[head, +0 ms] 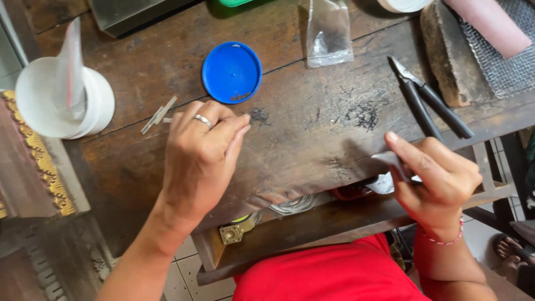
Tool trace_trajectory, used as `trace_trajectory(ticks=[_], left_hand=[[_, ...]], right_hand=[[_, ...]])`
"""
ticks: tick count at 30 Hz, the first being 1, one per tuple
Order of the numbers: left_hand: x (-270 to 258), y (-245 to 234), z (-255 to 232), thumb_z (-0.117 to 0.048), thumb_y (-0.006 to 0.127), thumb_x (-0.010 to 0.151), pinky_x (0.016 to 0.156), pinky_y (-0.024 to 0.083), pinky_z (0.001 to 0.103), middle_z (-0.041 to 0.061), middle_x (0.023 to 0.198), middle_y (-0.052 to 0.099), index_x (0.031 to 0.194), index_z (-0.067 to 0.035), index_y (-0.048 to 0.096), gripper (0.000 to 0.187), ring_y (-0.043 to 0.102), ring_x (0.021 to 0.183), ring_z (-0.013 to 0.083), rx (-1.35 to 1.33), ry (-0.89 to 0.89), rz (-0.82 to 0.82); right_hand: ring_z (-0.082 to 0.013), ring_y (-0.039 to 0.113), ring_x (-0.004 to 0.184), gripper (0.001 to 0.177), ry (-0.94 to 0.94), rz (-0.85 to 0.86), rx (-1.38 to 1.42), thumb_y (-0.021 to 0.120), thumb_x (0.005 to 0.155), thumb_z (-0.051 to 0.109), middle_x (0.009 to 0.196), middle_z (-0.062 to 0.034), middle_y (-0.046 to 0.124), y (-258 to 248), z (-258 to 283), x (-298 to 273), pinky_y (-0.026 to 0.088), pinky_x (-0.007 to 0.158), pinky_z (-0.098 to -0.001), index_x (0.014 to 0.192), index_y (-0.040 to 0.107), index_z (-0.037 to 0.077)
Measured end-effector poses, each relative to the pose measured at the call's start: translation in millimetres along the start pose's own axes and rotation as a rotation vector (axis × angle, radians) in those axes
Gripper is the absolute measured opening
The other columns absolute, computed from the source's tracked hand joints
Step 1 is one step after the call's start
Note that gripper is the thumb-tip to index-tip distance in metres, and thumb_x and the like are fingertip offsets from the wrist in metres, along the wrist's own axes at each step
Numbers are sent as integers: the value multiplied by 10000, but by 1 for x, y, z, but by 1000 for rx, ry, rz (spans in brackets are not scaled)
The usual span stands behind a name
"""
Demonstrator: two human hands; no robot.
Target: Using needle-nose pliers to remove or place small metal components on an intricate jewelry piece at a workbench.
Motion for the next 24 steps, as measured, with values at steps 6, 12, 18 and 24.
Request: trace_trajectory(ticks=[6, 12, 18, 24], left_hand=[[18, 1, -2, -134, 827, 991, 711, 359, 430, 57, 939, 626, 931, -90, 685, 161, 542, 833, 294, 20, 49, 83], [39, 17, -20, -29, 703, 1006, 833, 355, 434, 97, 1089, 698, 1101, -106, 724, 124, 666, 972, 280, 35, 387, 132], [30, 46, -45, -494, 789, 936, 972, 352, 426, 12, 1313, 635, 1367, -167, 657, 556, 569, 1188, 187, 170, 474, 256], [36, 53, -41, -642, 689, 913, 1005, 303, 433, 4, 1348, 604, 1387, -118, 655, 707, 530, 1222, 204, 332, 345, 275]], right_hand=[[-200, 492, 581, 355, -73, -25, -74, 606, 935, -203, 730, -73, 570, 6, -3, 1, 365, 569, -308, 1166, 782, 1], [-215, 490, 582, 307, -81, 26, -47, 605, 966, -132, 731, -68, 548, 4, -4, 2, 352, 556, -330, 1171, 769, 27], [-204, 520, 586, 221, -87, 44, 4, 574, 1016, 31, 759, -66, 582, 1, -3, 9, 387, 551, -313, 1135, 760, 32], [-197, 500, 578, 243, -115, 37, 50, 546, 1027, 88, 733, -69, 544, 0, -5, 11, 394, 550, -320, 1141, 751, 30]])
Point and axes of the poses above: each hand's wrist, its own x-axis towards the middle knuckle, its own y-axis out of the palm, z = x × y, the point moved 2 cm from there along x, towards the middle knuckle
